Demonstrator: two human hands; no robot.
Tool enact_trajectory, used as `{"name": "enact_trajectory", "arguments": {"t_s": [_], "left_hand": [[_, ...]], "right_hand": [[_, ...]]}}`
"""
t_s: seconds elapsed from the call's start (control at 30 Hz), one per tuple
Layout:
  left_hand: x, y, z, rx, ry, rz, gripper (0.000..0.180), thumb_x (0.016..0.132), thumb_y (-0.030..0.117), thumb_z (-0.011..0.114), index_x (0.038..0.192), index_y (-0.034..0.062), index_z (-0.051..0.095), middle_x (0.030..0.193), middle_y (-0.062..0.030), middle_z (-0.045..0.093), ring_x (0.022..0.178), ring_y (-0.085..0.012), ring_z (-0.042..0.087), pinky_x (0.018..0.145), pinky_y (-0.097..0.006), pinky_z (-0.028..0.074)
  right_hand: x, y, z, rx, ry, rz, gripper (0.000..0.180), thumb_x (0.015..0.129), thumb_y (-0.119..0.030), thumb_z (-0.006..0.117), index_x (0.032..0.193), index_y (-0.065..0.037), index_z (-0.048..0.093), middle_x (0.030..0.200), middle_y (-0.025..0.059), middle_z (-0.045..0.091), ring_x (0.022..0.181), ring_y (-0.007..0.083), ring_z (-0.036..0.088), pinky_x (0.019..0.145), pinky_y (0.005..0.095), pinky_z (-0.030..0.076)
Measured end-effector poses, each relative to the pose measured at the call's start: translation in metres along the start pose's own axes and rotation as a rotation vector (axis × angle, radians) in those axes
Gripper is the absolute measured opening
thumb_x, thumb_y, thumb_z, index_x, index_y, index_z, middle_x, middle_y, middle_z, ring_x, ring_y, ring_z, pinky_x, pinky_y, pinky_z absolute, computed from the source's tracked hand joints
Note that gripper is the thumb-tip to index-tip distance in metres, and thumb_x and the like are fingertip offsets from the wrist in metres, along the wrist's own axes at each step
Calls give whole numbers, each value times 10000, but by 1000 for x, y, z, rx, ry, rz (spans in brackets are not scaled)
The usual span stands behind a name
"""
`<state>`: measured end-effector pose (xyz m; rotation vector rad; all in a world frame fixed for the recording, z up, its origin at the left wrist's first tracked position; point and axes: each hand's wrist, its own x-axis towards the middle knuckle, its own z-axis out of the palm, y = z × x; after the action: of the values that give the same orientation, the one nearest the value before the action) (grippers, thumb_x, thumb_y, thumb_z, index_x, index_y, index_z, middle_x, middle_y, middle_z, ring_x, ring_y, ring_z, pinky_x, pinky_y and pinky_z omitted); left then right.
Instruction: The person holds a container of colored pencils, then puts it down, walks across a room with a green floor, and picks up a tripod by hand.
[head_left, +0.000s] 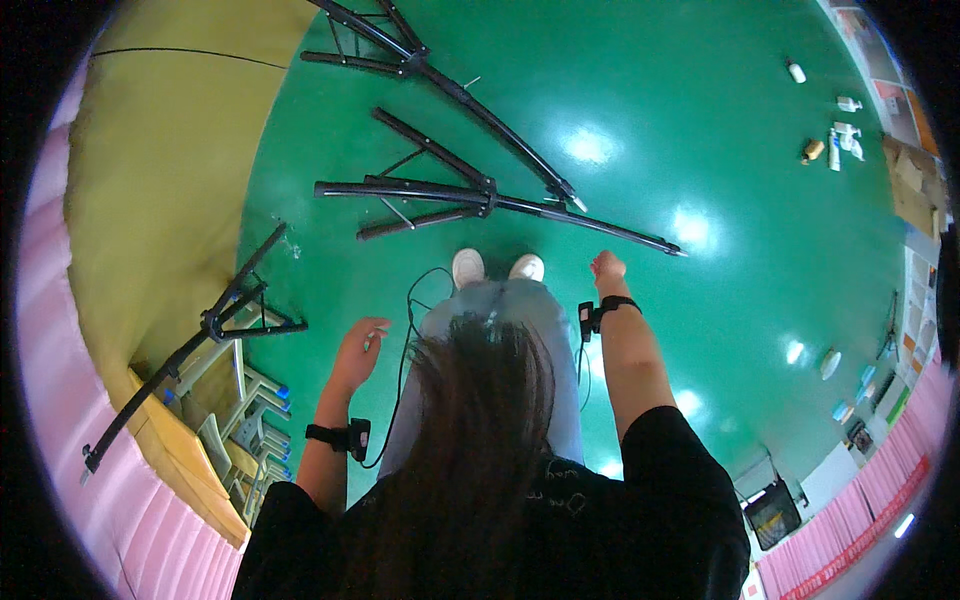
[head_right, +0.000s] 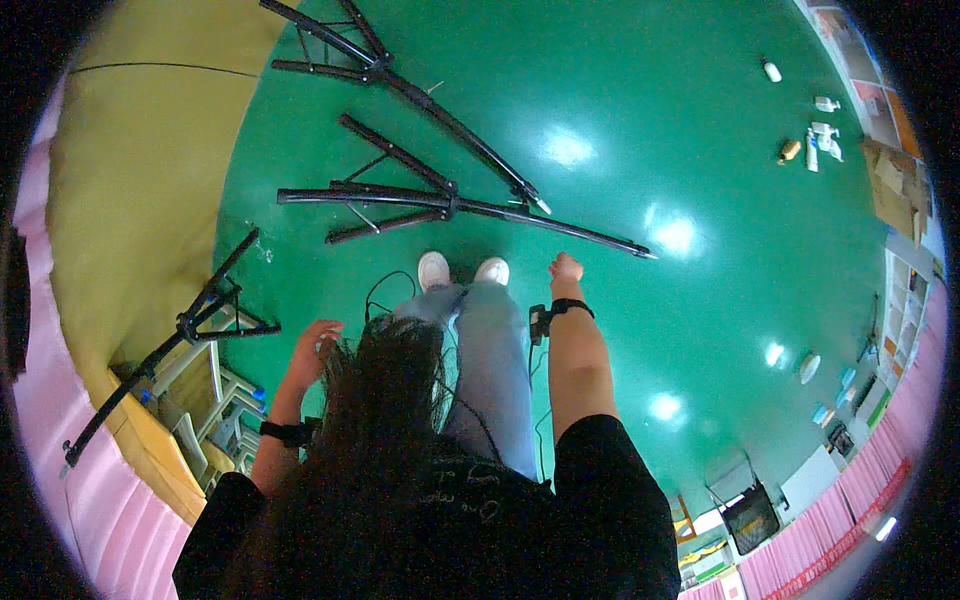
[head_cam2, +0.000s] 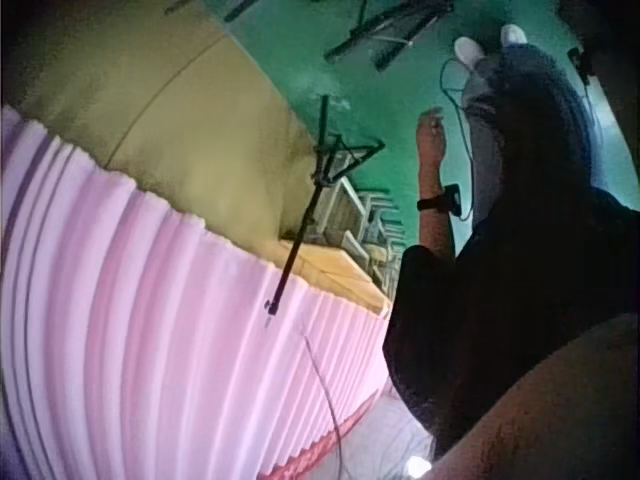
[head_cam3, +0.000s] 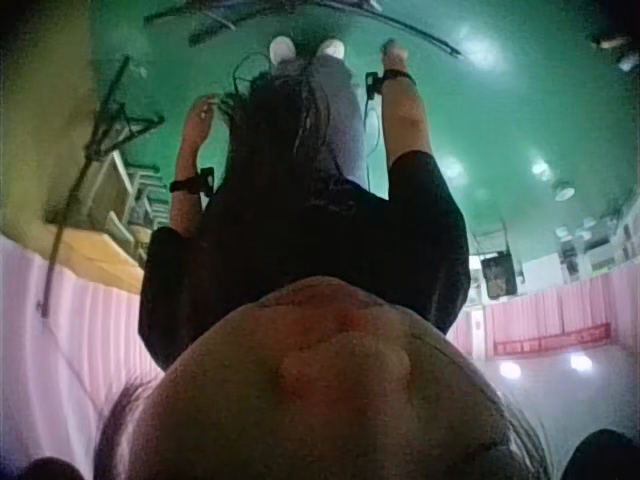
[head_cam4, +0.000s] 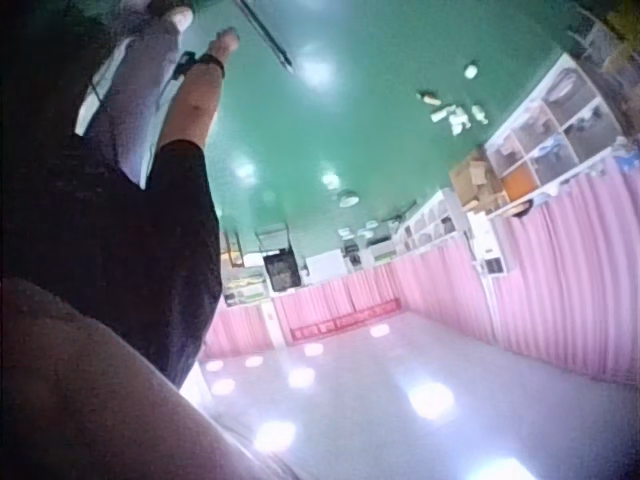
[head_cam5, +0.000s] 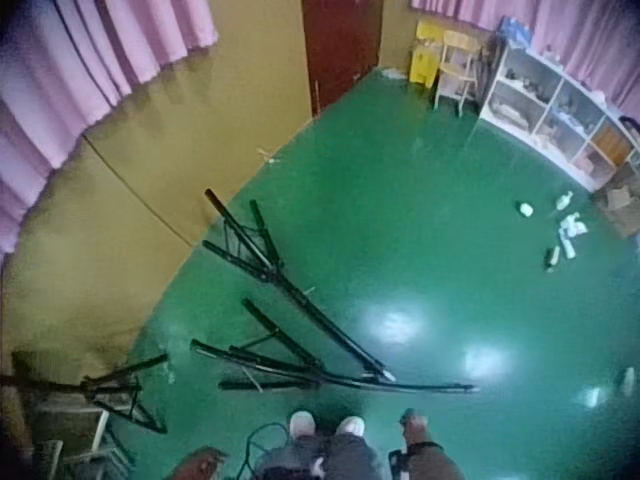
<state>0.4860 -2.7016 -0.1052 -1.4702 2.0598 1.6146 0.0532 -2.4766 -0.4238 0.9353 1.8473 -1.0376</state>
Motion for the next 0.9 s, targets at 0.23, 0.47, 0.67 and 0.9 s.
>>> {"name": "enact_trajectory", "arguments": {"t_s": [0.23,0.47,0.67,0.9], "left_hand": [[90,-81,21,27,56,-14,290,841,-75,443,1074,59,550,1030,-75,585,920,-195,576,783,-318,453],[131,-101,37,73,37,-36,272,849,-63,428,1066,46,549,999,-82,594,917,-197,581,782,-310,457],[96,-74,33,83,68,-25,233,841,-22,466,1042,38,567,1009,-97,592,905,-201,587,740,-304,470],[-8,-9,8,97,-4,19,237,837,-9,476,1056,49,546,988,-96,589,891,-216,587,748,-300,473]], "right_hand": [[140,31,66,52,-36,152,246,837,-187,561,1072,-123,523,932,124,597,822,218,562,652,387,473],[226,34,75,885,-178,187,235,814,-175,600,987,-55,495,915,72,511,846,217,501,801,426,436],[155,29,77,875,-244,125,171,720,-93,609,819,-75,471,819,36,497,754,196,498,728,384,456],[-24,-4,12,684,-405,-24,209,738,-218,669,845,-128,514,845,5,528,829,194,494,780,406,437]]}}
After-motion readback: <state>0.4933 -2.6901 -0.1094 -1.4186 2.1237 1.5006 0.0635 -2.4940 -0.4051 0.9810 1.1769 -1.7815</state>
